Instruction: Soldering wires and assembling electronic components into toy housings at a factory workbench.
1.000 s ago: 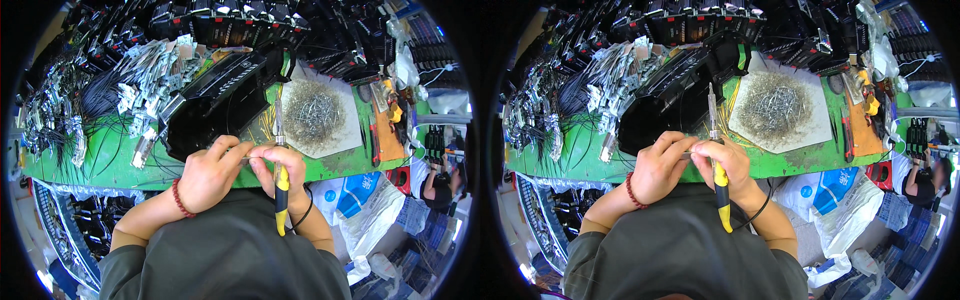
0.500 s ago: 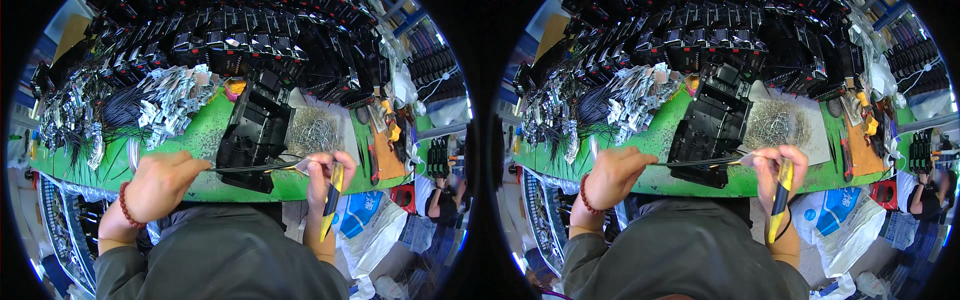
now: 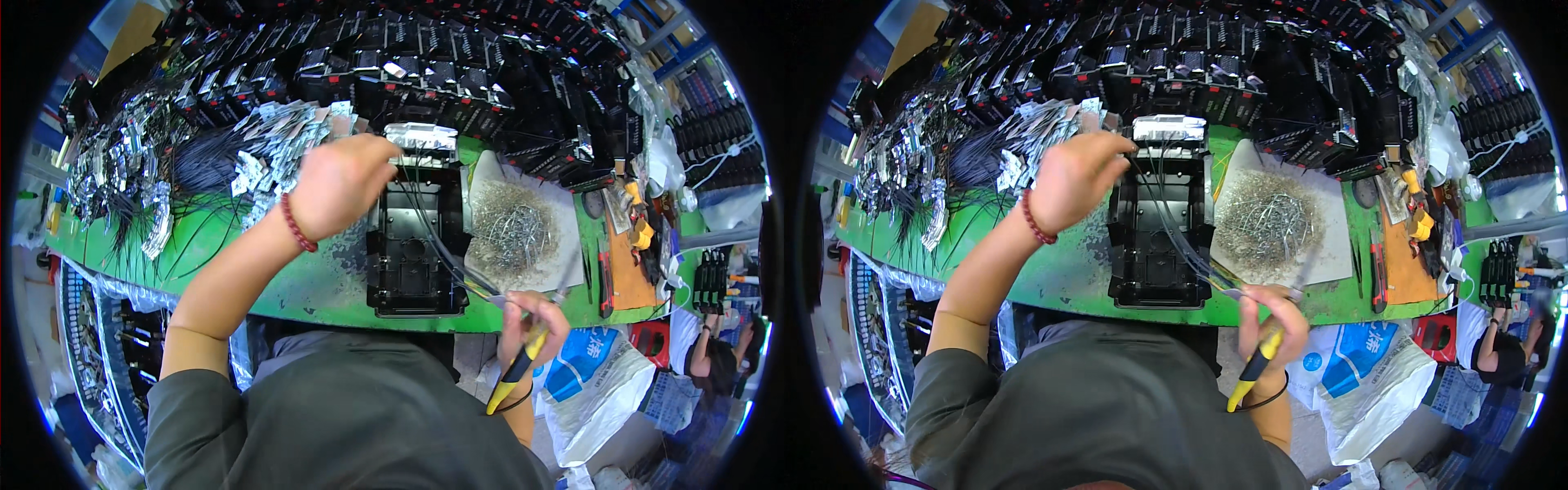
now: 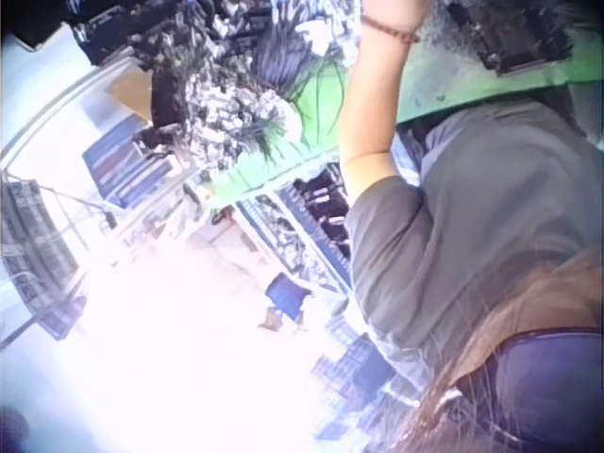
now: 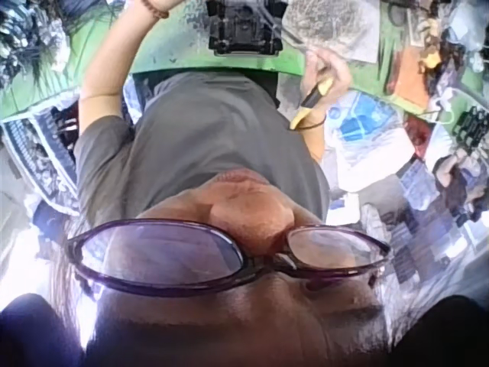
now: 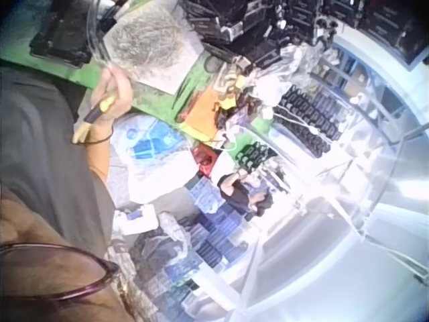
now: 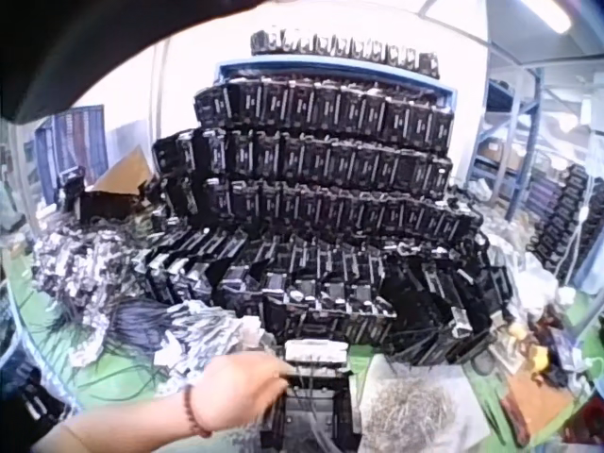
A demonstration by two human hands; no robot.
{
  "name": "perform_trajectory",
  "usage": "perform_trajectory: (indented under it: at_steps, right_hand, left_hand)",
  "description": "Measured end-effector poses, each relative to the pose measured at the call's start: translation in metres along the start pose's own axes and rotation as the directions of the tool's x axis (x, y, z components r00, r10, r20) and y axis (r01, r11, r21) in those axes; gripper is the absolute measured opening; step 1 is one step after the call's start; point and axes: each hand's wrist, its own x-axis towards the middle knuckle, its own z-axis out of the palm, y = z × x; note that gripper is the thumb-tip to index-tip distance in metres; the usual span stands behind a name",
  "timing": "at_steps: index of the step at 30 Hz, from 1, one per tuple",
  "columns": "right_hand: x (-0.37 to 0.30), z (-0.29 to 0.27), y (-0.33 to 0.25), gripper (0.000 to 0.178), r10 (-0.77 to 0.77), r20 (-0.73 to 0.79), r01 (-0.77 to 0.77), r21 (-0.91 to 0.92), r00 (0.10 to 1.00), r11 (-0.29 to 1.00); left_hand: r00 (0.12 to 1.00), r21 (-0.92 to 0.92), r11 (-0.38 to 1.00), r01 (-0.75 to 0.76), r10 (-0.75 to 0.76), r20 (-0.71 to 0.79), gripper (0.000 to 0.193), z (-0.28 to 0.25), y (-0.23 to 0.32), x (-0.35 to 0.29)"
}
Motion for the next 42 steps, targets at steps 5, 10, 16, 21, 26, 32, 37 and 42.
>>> perform_trajectory:
  at_steps: [5, 10, 16, 21, 26, 32, 37, 42]
  right_hand:
    - [0.016, 0.027, -0.012, 0.033, -0.023, 0.415, 0.049, -0.052, 0.909, 0.997]
    - [0.012, 0.034, -0.021, 0.031, -0.059, 0.454, 0.075, -0.018, 0.889, 0.997]
    - [-0.01, 0.046, -0.035, 0.028, -0.063, 0.49, 0.078, -0.01, 0.87, 0.997]
    - [-0.008, 0.079, -0.038, 0.029, -0.165, 0.474, 0.07, 0.212, 0.865, 0.975]
    - [0.003, 0.091, -0.023, 0.033, -0.159, 0.315, 0.088, 0.229, 0.936, 0.969]
    - [-0.002, 0.098, -0.001, 0.052, 0.092, 0.198, -0.138, 0.232, 0.976, 0.963]
    - [-0.012, 0.095, 0.001, 0.038, 0.143, 0.252, -0.224, 0.328, 0.957, 0.918]
    - [-0.018, 0.08, -0.001, 0.039, 0.257, 0.201, -0.307, 0.283, 0.945, 0.909]
  left_hand:
    - [0.816, 0.236, 0.939, 0.251, -0.336, 0.471, 0.065, 0.001, 0.001, -0.007]
    - [0.788, -0.013, 0.874, 0.486, -0.432, 0.438, 0.055, 0.013, -0.016, -0.031]
    - [0.87, -0.287, 0.85, 0.442, -0.329, 0.367, 0.039, 0.047, -0.01, -0.028]
    - [0.875, -0.424, 0.772, 0.473, -0.469, 0.122, 0.034, -0.065, 0.014, -0.086]
    - [0.451, -0.205, 0.466, 0.86, -0.885, -0.117, 0.038, -0.232, 0.018, -0.231]
    - [0.054, 0.172, -0.041, 0.984, -0.856, -0.515, 0.041, -0.301, 0.017, -0.425]
    - [-0.25, -0.079, -0.237, 0.968, -0.914, -0.32, 0.043, -0.22, -0.022, -0.471]
    - [-0.36, -0.32, -0.264, 0.91, -0.887, -0.29, 0.037, -0.127, -0.037, -0.461]
